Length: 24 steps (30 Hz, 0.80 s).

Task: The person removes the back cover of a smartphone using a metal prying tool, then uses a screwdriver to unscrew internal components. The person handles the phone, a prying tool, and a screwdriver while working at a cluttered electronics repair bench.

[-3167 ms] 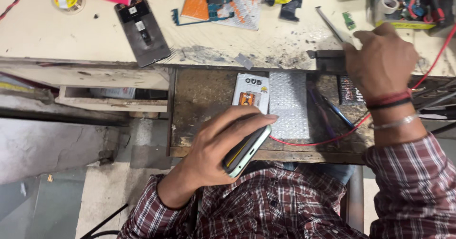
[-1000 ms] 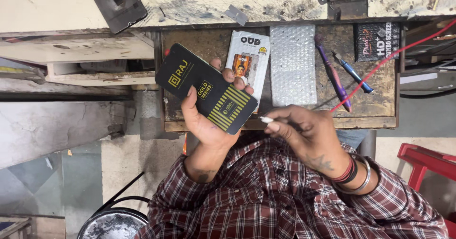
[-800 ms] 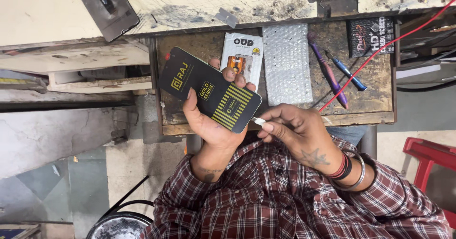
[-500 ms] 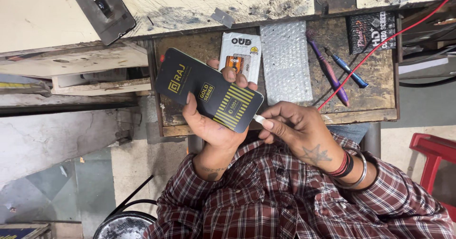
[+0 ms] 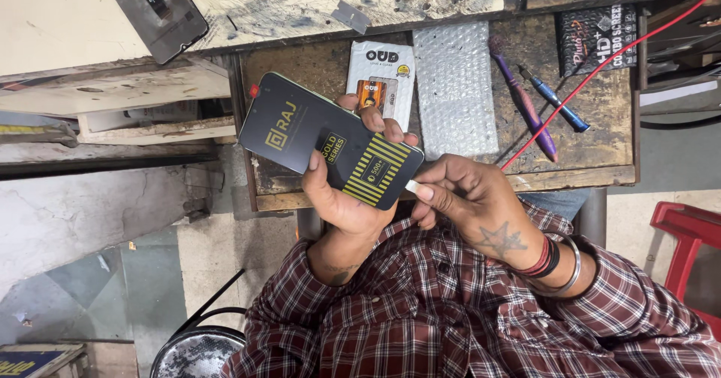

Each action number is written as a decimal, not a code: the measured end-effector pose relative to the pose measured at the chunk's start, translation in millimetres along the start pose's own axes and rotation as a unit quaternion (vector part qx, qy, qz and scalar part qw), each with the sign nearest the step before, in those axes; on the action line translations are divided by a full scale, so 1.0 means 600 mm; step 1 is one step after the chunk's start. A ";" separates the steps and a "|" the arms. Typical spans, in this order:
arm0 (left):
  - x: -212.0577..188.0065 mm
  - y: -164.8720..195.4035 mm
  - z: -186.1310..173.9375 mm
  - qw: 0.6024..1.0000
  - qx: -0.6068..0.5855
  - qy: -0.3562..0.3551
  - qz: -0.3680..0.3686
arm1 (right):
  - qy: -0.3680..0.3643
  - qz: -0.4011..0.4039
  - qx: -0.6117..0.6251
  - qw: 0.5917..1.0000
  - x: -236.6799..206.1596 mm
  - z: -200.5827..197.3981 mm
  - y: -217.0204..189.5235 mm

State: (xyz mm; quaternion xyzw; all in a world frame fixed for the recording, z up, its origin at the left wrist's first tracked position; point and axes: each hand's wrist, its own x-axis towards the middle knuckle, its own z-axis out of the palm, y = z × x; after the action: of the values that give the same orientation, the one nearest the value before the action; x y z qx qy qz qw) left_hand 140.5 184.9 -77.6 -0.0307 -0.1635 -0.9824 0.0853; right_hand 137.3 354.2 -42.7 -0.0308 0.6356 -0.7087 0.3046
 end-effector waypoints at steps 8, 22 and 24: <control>-0.007 -0.008 -0.002 1.000 0.007 0.007 0.003 | 0.002 0.010 0.006 1.000 0.002 -0.004 0.007; 0.049 -0.004 -0.018 0.986 -0.057 -0.109 -0.110 | -0.002 -0.128 -0.379 0.916 0.011 -0.045 -0.044; 0.062 0.001 -0.025 0.983 -0.054 -0.115 -0.130 | 0.059 -0.185 -0.417 0.888 0.013 -0.057 -0.051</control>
State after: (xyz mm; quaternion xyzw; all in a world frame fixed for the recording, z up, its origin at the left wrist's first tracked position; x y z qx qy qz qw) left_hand 103.7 173.6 -88.6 -0.1264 -0.1212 -0.9824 -0.0647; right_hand 104.4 381.1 -23.6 -0.2304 0.8719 -0.4229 0.0893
